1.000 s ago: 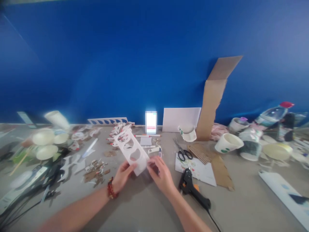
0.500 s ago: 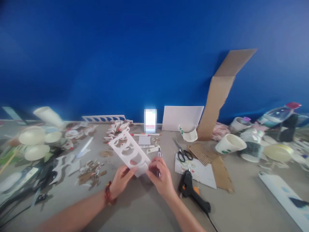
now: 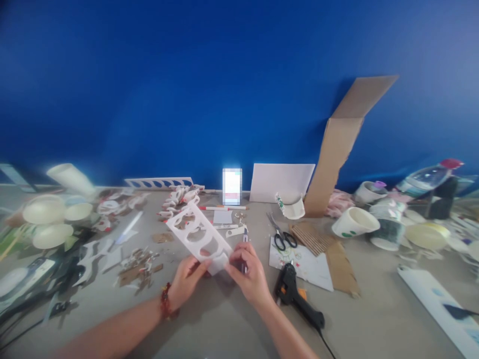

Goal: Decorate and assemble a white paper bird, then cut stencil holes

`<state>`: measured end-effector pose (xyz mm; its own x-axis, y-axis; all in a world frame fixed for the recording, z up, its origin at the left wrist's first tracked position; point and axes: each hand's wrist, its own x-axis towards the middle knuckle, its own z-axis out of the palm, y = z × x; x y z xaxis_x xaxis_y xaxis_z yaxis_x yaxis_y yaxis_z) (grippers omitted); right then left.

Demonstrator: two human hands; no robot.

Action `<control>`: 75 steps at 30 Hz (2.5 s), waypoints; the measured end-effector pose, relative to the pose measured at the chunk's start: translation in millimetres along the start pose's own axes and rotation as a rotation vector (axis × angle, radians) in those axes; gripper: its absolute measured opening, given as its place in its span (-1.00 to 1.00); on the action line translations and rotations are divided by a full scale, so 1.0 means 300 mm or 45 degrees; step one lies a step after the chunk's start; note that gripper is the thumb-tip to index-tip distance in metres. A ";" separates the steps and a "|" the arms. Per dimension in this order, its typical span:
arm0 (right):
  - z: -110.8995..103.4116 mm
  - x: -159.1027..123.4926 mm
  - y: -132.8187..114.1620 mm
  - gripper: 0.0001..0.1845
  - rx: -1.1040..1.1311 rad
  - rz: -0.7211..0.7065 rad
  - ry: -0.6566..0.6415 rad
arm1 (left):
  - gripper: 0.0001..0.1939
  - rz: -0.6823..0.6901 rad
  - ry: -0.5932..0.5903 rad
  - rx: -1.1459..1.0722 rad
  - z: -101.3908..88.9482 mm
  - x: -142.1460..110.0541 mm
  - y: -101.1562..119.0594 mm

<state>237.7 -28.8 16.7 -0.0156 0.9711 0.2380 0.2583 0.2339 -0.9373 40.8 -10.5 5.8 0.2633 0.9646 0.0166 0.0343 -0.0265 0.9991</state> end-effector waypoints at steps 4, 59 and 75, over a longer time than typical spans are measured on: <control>-0.004 -0.003 0.000 -0.82 0.040 0.018 0.020 | -0.73 0.018 -0.105 -0.020 -0.002 -0.005 -0.001; -0.099 0.024 0.009 -0.76 0.805 0.295 0.611 | -0.58 -0.587 -0.381 0.095 -0.144 -0.098 0.049; -0.088 0.027 -0.002 -0.72 0.792 0.347 0.595 | -0.41 -0.732 -0.466 0.026 -0.121 -0.014 0.016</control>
<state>263.0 -22.2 25.8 0.4092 0.9101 -0.0656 -0.3896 0.1093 -0.9145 4.9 -5.1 12.1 0.5070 0.6757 -0.5352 0.2834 0.4557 0.8438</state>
